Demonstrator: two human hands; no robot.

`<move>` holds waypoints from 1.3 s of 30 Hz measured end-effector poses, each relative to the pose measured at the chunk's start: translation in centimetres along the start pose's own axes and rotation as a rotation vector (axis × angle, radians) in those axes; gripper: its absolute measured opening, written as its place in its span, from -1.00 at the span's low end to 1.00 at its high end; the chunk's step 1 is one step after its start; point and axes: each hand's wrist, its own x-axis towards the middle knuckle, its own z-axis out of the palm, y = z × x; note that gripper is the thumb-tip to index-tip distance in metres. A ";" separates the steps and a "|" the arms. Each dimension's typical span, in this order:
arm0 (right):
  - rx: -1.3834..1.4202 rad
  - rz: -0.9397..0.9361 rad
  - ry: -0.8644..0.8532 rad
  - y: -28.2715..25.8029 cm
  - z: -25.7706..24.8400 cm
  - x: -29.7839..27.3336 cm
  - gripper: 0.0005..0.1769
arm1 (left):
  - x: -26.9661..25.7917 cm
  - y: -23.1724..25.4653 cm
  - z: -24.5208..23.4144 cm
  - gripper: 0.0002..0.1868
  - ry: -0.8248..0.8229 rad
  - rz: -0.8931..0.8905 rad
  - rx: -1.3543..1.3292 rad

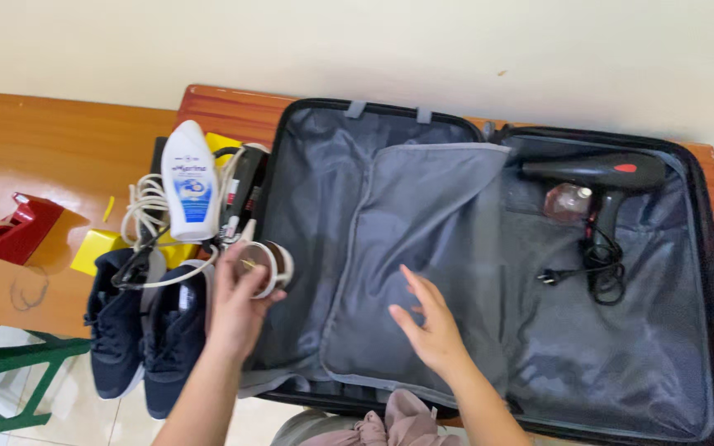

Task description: The person unpacks a suitcase placed on a wooden table, removing folded clothes, shoes, and personal care items one by one. Clothes are placed into a green laundry basket, while shoes and toiletries are set on the table. The suitcase is then closed.

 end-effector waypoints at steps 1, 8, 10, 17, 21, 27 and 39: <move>-0.042 0.020 0.025 0.7 0.5 -0.2 -0.25 | 0.8 1.0 -1.6 -0.41 0.034 0.041 -0.039; -0.804 -0.082 0.264 3.7 3.9 -3.3 -0.27 | 8.1 6.3 -10.4 -0.33 0.177 0.254 0.225; -0.890 -0.082 0.251 4.0 4.5 -4.0 -0.28 | 10.2 6.3 -11.6 -0.33 0.160 0.275 0.299; -0.853 -0.027 0.352 4.6 4.8 -4.0 -0.34 | 18.9 3.3 -14.2 -0.54 0.159 0.571 1.034; -0.811 -0.032 0.408 5.1 4.6 -4.4 -0.36 | 19.7 1.2 -13.1 -0.49 0.285 0.638 1.349; -0.826 -0.075 0.388 3.0 4.8 -4.4 -0.30 | 13.1 0.0 -4.6 -0.09 0.180 0.716 1.316; -0.790 -0.153 0.747 7.6 -6.8 -4.3 -0.30 | 0.8 -7.1 6.2 -0.06 -0.255 0.669 1.458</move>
